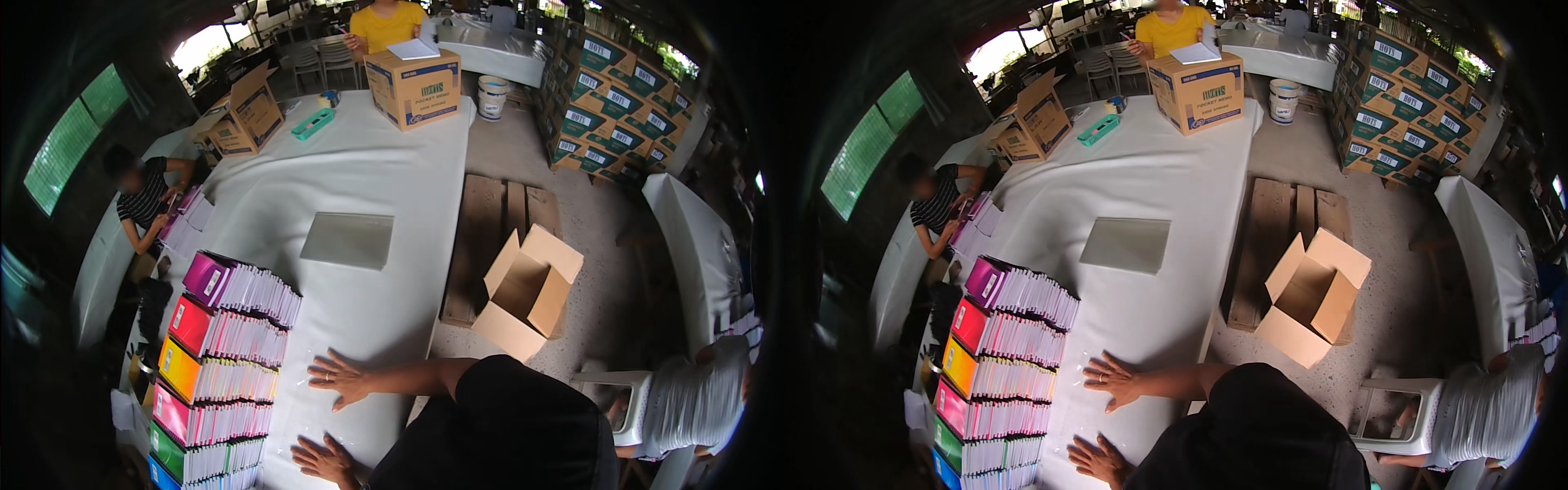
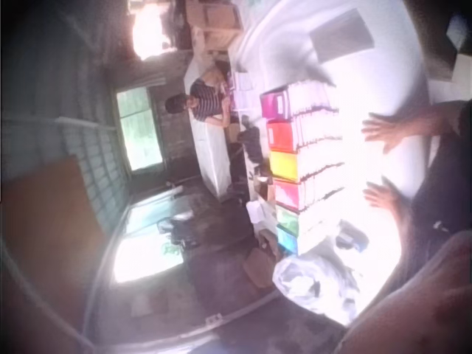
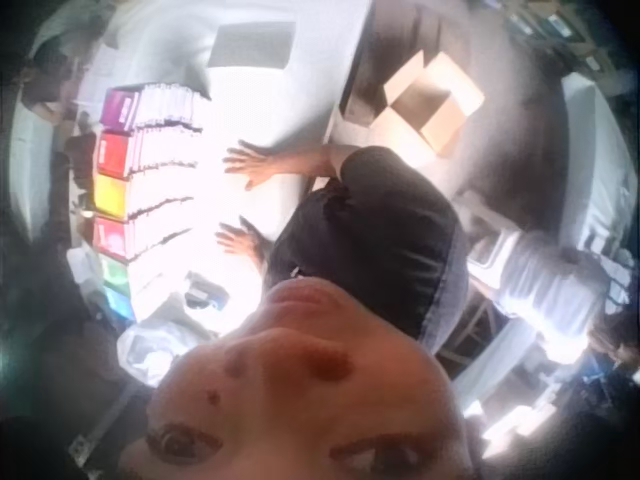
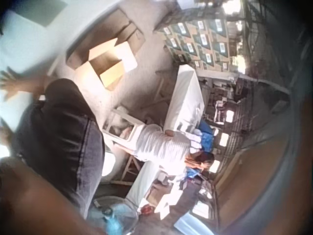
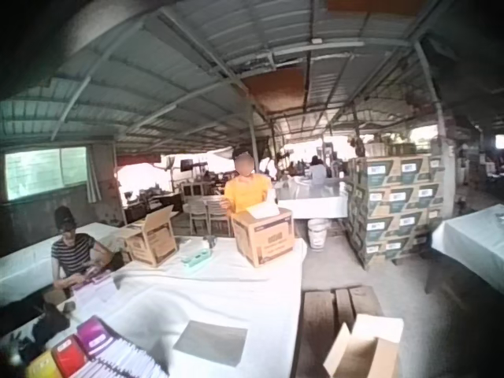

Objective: The person uses pliers to trim the spiral binding of a stack of purple notebooks. They then place the trimmed notebooks into a clear plastic bag and arrange them on a table alongside stacks of other colorful notebooks. The person also handles a cardboard box and a tape dispenser during the process.

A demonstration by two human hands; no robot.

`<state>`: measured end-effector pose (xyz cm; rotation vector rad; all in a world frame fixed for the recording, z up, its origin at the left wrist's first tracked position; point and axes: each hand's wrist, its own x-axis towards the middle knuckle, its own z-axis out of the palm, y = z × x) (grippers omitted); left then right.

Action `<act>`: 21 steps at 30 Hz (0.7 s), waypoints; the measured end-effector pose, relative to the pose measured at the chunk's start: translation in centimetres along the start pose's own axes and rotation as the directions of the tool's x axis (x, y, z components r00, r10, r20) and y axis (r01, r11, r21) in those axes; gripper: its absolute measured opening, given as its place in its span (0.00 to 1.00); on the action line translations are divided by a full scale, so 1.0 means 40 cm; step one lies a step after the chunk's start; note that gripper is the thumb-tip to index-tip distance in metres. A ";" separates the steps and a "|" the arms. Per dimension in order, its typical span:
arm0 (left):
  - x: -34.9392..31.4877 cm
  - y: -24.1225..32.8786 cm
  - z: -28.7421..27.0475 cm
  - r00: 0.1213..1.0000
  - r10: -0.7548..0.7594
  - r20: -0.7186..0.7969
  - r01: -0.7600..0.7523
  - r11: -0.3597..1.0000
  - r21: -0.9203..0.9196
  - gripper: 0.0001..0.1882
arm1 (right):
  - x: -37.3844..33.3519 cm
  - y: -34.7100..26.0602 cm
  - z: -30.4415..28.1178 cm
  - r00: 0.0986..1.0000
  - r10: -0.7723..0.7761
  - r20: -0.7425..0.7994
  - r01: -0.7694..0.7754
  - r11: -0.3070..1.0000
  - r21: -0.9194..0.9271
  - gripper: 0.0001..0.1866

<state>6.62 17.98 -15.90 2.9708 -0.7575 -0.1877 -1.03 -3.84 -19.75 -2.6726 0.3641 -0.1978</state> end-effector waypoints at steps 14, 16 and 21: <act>-0.179 -0.050 -0.011 0.977 0.203 0.071 -0.195 0.975 -0.105 0.46 | -0.189 -0.076 -0.087 0.986 -0.139 0.097 0.144 0.988 -0.053 0.50; -0.184 -0.062 -0.011 0.984 0.156 0.087 -0.146 0.983 -0.116 0.47 | -0.233 -0.042 -0.047 0.986 -0.126 0.107 0.137 0.985 -0.105 0.51; -0.156 -0.061 -0.018 0.991 0.116 0.073 -0.106 0.986 -0.131 0.48 | -0.172 -0.032 -0.059 0.979 -0.153 0.135 0.168 0.980 -0.107 0.52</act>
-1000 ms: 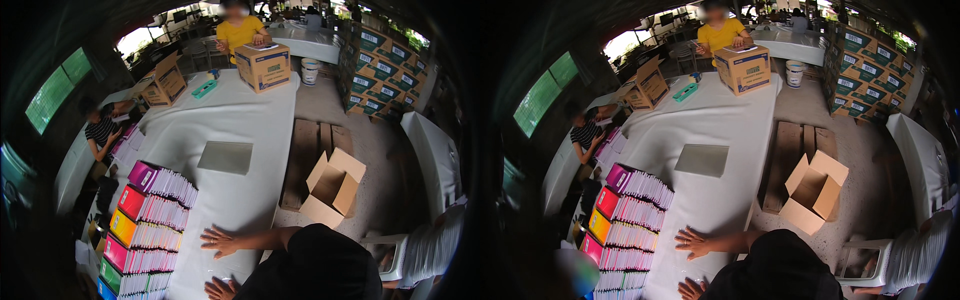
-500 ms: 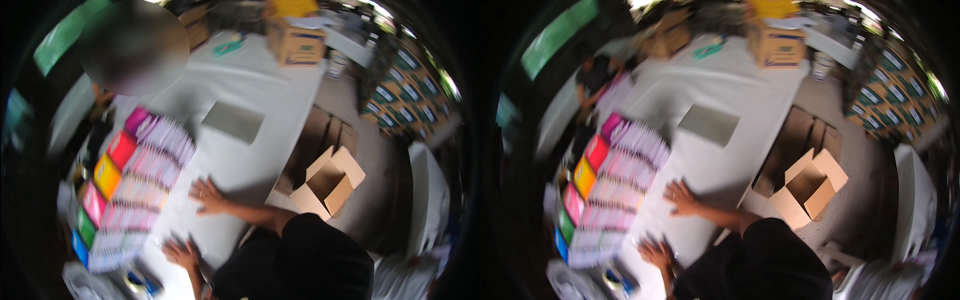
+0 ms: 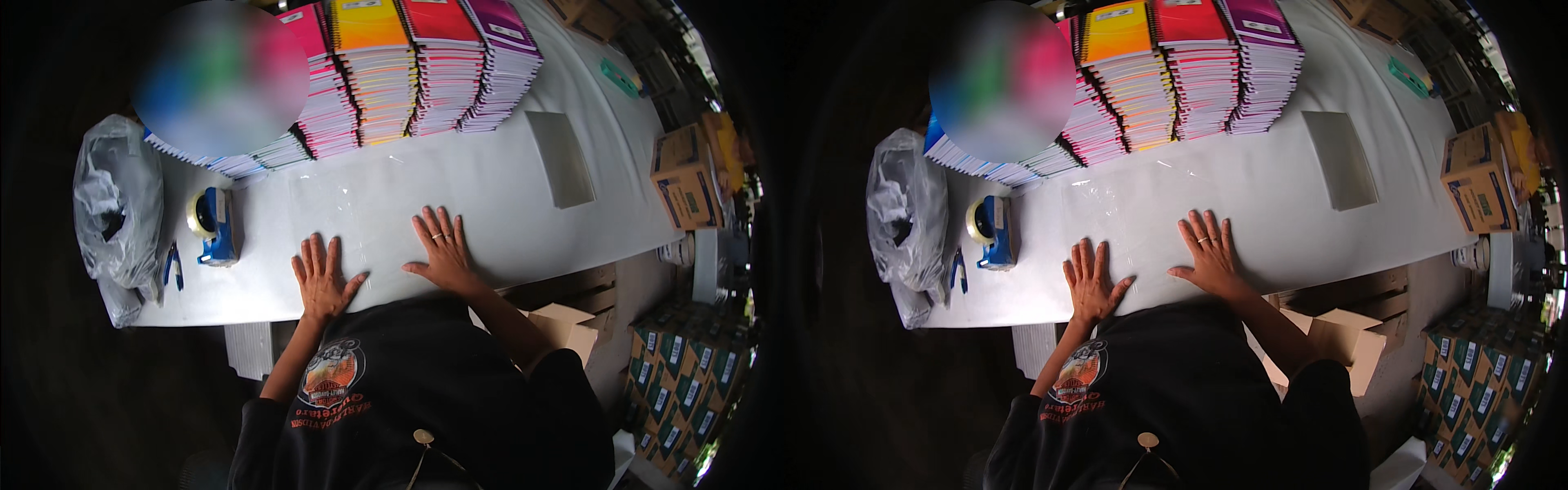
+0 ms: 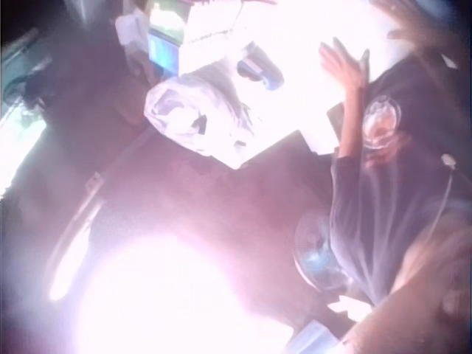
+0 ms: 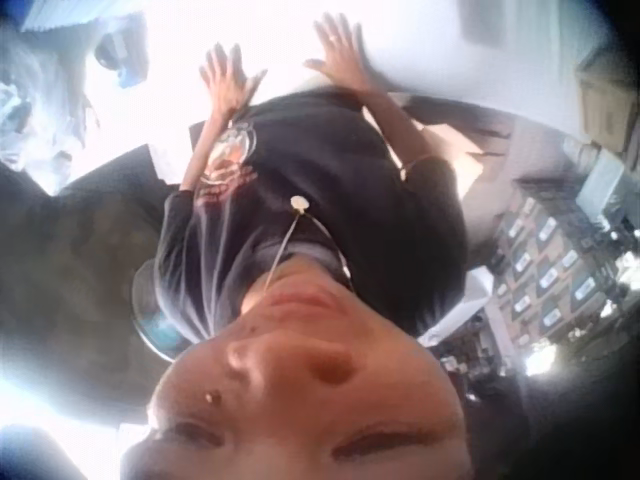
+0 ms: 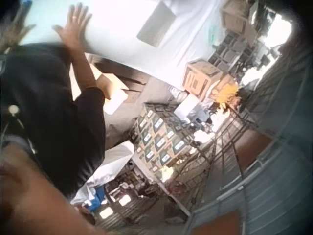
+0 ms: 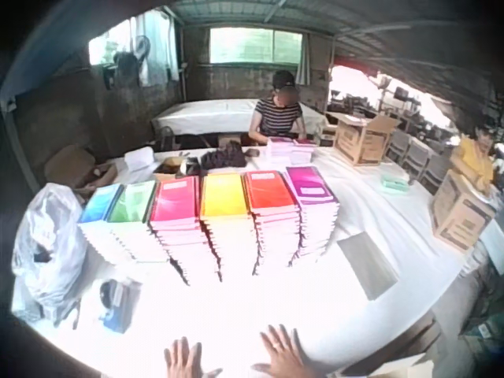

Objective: The person uses pliers to trim the spiral binding of a stack of purple notebooks. They then place the trimmed notebooks into a clear plastic bag and arrange them on a table alongside stacks of other colorful notebooks. The person also handles a cardboard box and a tape dispenser during the process.

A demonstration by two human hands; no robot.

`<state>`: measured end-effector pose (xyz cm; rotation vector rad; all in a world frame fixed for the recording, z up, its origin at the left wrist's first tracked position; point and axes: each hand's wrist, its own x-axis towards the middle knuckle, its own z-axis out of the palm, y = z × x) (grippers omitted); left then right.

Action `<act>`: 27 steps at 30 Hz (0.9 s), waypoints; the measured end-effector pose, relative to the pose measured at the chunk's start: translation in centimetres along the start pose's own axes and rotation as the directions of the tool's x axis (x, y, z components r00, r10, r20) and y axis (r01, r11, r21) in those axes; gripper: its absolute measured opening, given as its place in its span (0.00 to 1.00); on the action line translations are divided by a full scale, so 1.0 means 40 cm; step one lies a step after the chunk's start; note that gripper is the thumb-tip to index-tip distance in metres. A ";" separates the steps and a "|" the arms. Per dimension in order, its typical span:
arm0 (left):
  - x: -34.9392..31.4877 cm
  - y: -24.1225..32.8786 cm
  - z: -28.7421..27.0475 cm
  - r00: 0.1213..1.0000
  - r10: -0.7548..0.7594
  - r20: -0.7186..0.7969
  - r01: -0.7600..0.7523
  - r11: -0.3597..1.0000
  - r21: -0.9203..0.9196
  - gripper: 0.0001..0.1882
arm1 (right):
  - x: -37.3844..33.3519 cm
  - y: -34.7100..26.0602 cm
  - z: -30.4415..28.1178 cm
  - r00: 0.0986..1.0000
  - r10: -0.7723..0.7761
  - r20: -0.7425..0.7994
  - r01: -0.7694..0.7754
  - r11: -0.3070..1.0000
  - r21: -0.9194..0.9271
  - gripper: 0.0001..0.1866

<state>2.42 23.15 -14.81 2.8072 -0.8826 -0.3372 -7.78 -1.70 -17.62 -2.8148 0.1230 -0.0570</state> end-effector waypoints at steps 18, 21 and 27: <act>-0.677 -0.344 -0.385 0.259 -0.619 -0.742 0.933 0.359 0.026 0.36 | 0.083 -0.194 0.051 0.948 -0.280 0.151 0.306 0.934 -0.188 0.45; -0.949 -0.497 -0.450 0.065 -0.627 -0.776 0.998 0.028 0.061 0.35 | 0.089 -0.189 0.050 0.959 -0.249 0.137 0.272 0.944 -0.188 0.44; -1.317 -0.652 -0.561 -0.154 -0.852 -0.501 0.934 -0.291 0.208 0.34 | 0.101 -0.202 0.059 0.973 -0.169 0.158 0.212 0.922 -0.324 0.41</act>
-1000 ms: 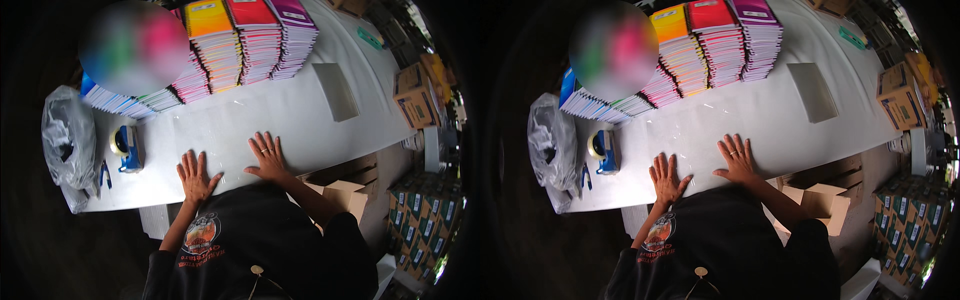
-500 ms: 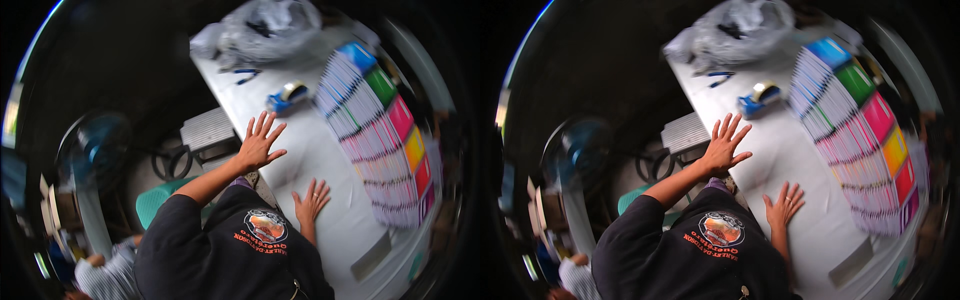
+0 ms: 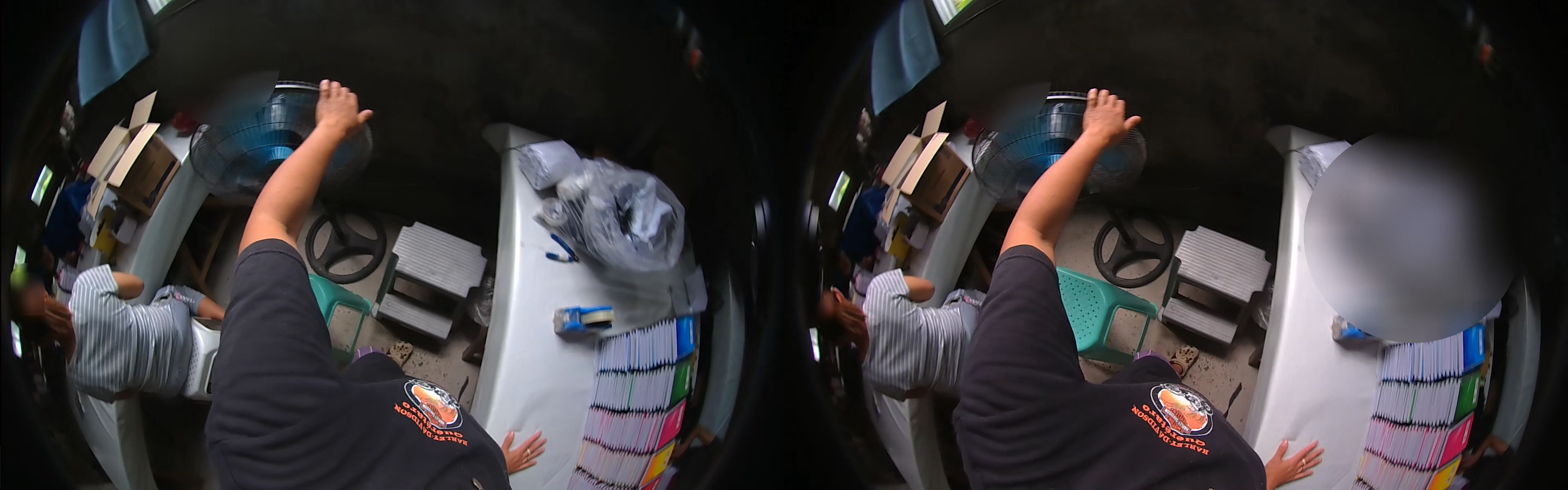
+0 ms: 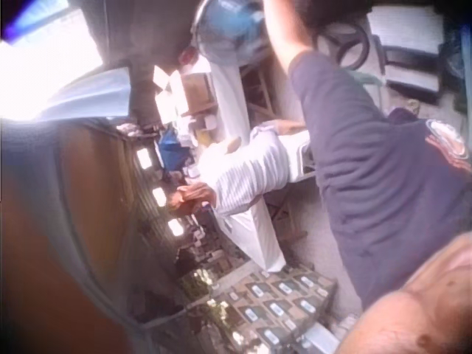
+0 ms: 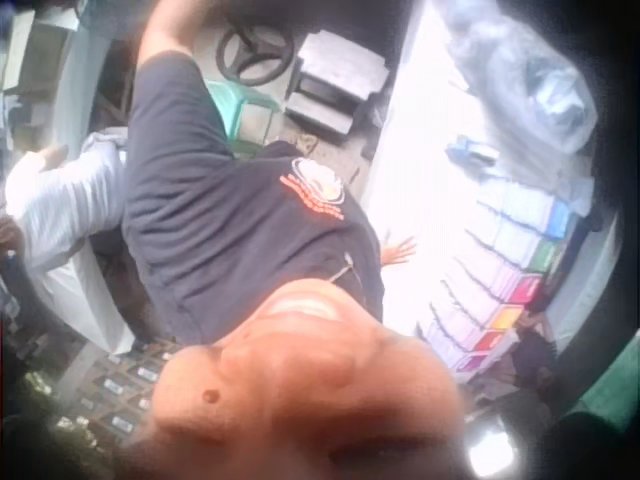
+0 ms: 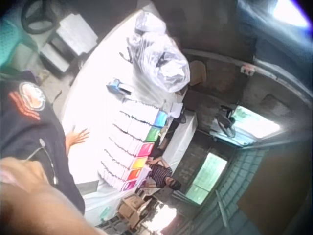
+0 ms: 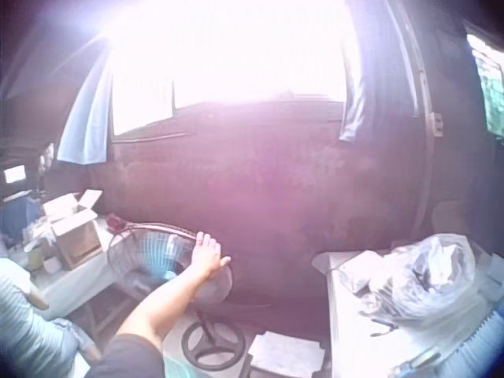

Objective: The person uses pliers to trim the spiral binding of a stack of purple notebooks. They then place the trimmed notebooks into a clear plastic bag and arrange them on a table alongside stacks of other colorful notebooks. The person also handles a cardboard box and a tape dispenser during the process.

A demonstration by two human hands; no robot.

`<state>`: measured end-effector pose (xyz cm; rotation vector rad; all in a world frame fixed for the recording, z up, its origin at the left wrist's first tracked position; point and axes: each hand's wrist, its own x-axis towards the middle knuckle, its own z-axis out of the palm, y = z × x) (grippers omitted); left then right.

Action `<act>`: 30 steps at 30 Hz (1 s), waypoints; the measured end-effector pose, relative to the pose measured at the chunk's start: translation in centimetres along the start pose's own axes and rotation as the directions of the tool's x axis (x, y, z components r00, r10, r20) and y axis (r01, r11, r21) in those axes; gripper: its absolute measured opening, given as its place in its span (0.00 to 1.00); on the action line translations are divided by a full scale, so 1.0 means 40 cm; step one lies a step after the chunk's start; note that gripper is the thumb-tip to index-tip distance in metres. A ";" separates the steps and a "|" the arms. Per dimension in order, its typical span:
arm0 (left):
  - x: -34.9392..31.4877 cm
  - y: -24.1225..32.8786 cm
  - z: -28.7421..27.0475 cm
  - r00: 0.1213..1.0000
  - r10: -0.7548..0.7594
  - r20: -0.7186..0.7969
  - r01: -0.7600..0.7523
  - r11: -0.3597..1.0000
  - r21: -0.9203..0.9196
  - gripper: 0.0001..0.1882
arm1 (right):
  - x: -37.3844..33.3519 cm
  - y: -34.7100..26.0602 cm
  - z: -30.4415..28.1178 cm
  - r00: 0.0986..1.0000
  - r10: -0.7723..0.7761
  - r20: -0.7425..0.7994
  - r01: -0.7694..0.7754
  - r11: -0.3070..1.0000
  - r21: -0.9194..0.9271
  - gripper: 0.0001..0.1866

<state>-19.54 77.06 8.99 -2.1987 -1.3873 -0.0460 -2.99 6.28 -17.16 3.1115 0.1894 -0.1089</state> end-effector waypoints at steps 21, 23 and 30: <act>-0.294 -0.174 0.120 0.739 0.177 -0.650 -0.458 0.839 -0.293 0.07 | 0.034 -0.073 0.225 0.888 -0.339 -0.309 0.378 0.923 0.074 0.45; -0.282 -0.155 0.125 0.735 0.157 -0.660 -0.452 0.838 -0.305 0.07 | 0.031 0.036 0.228 0.908 -0.297 -0.297 0.329 0.942 0.064 0.45; -0.267 -0.069 0.088 0.777 0.218 -0.590 -0.438 0.861 -0.258 0.05 | 0.009 0.022 0.029 0.986 -0.135 -0.097 0.151 0.972 0.181 0.40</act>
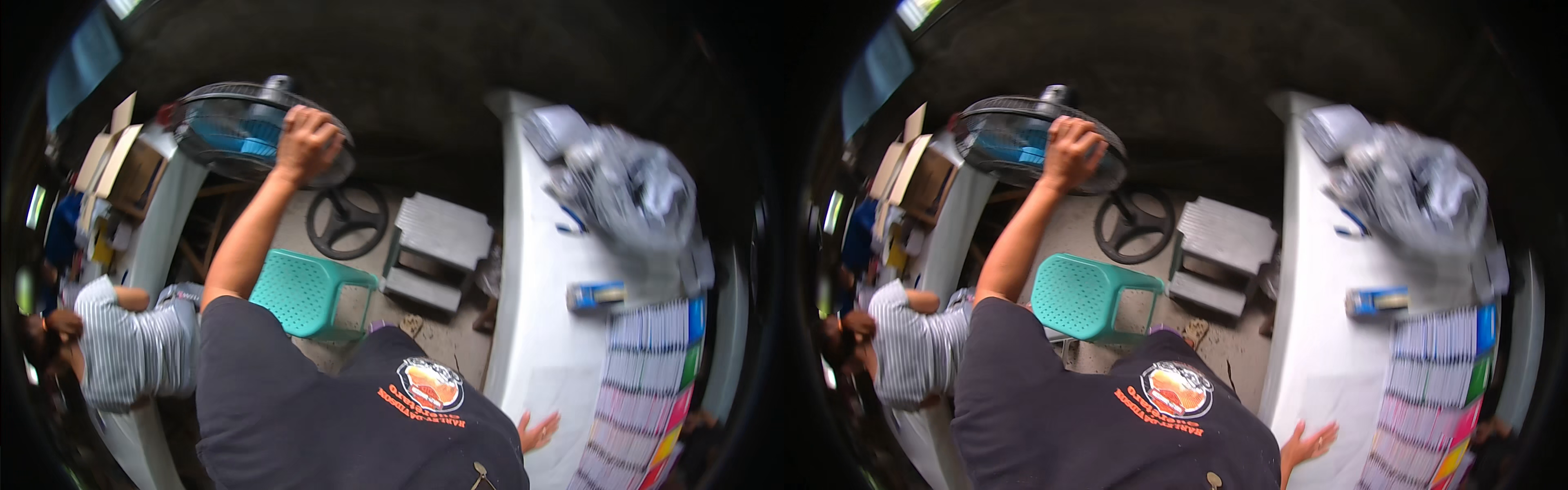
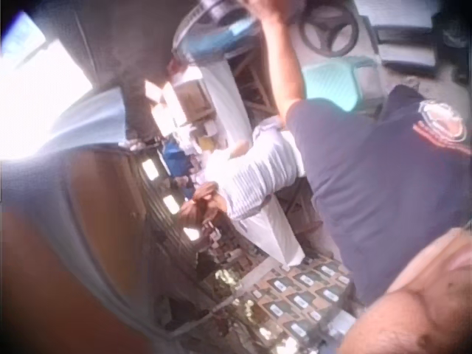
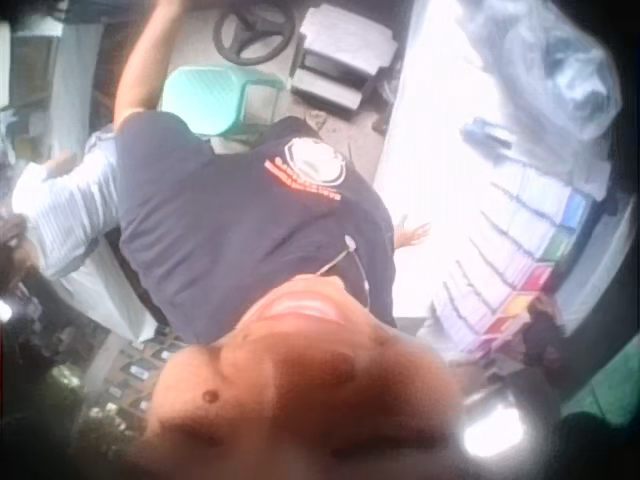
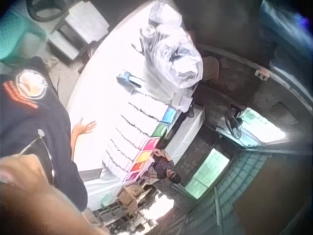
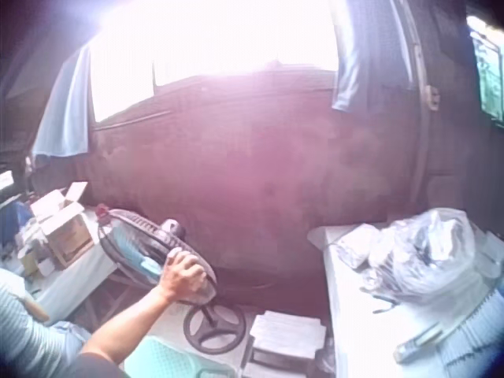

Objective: The person uses pliers to trim the spiral binding of a stack of purple notebooks. They then place the trimmed notebooks into a clear plastic bag and arrange them on a table alongside stacks of other colorful notebooks. The person also handles a cardboard box and a tape dispenser during the process.

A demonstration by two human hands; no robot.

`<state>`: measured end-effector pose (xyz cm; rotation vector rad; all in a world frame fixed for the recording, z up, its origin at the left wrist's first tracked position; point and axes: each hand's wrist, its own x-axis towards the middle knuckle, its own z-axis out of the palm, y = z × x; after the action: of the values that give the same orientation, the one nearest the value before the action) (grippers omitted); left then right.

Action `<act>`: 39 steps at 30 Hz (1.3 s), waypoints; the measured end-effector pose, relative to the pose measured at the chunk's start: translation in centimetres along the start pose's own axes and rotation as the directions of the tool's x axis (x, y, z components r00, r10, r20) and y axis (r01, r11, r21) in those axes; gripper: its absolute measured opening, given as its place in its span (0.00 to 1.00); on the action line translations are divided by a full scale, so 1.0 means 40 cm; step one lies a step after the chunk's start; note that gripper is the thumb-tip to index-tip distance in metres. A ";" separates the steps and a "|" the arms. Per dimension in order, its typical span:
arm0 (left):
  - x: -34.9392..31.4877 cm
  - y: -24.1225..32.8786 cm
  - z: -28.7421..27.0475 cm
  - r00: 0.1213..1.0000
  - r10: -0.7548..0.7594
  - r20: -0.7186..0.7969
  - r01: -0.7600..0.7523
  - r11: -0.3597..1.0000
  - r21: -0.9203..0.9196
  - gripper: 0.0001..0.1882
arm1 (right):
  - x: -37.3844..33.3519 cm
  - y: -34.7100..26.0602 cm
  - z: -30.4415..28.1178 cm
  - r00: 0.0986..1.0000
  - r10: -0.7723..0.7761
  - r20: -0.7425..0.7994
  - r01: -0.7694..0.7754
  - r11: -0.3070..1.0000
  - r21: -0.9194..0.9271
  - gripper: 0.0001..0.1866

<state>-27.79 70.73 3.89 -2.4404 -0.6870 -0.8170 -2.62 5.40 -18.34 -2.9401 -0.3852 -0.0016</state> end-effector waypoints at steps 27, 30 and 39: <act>-0.158 1.469 -0.033 0.304 0.949 0.089 -0.511 0.241 -0.825 0.40 | -0.101 0.241 -0.026 0.722 0.635 -0.274 -0.621 0.770 0.148 0.34; -0.153 1.458 -0.009 0.302 0.948 0.102 -0.495 0.247 -0.833 0.40 | -0.064 0.189 -0.034 0.839 0.439 -0.322 -0.395 0.898 0.194 0.32; -0.137 1.429 0.029 0.248 0.964 0.092 -0.506 0.210 -0.837 0.42 | 0.065 0.325 -0.027 0.703 0.609 -0.368 -0.592 0.787 0.173 0.28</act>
<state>2.43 26.15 -16.06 -3.0989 1.0359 0.3724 3.24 -6.49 -19.48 -2.7661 0.6404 -0.5048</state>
